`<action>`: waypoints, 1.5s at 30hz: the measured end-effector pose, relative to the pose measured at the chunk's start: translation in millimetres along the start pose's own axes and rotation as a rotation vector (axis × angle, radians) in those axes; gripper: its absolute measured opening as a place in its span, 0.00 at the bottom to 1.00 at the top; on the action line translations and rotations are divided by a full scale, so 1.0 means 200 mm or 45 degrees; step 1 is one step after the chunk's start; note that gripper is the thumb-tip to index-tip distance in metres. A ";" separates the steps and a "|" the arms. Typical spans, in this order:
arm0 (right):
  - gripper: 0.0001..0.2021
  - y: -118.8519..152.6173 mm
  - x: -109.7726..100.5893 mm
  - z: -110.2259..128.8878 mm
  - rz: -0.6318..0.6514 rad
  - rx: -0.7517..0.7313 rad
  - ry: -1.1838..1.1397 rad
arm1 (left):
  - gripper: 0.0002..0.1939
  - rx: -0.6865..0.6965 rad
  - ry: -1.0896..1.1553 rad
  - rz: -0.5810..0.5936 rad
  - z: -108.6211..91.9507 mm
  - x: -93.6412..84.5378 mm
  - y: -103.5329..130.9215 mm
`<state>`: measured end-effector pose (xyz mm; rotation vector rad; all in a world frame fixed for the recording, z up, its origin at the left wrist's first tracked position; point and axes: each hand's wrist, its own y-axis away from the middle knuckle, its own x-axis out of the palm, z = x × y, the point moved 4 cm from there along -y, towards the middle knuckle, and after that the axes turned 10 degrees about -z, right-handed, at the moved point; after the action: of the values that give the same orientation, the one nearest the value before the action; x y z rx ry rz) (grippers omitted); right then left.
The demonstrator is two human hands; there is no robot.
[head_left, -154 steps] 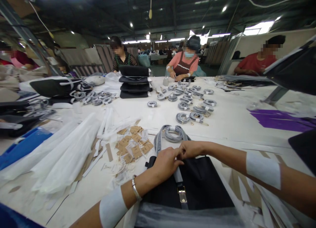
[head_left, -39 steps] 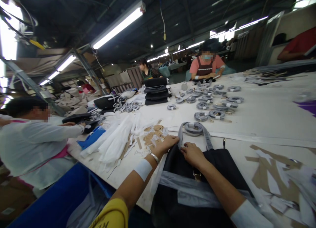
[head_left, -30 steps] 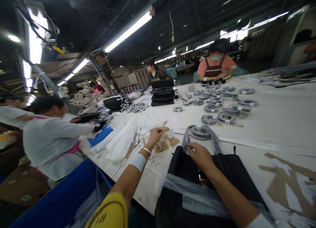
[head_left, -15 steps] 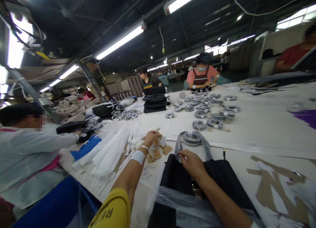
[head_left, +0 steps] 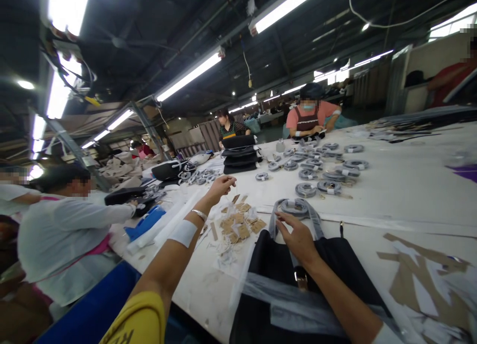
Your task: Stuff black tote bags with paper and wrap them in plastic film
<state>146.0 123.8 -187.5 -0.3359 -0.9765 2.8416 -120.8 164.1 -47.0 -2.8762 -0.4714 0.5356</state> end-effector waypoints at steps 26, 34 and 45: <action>0.31 -0.04 -0.08 0.05 -0.002 0.013 -0.263 | 0.16 -0.239 0.802 0.409 -0.40 0.60 0.40; 0.29 -0.05 -0.11 0.14 0.033 0.275 -0.655 | 0.13 -0.318 0.759 0.482 -0.34 0.76 0.50; 0.23 -0.05 -0.08 0.09 0.130 0.552 -0.505 | 0.07 -0.422 0.597 0.215 0.17 0.59 0.38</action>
<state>157.5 117.0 -164.7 0.2364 -0.3640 3.1720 -8.2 138.2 -134.0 -3.2257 -0.2596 -0.2268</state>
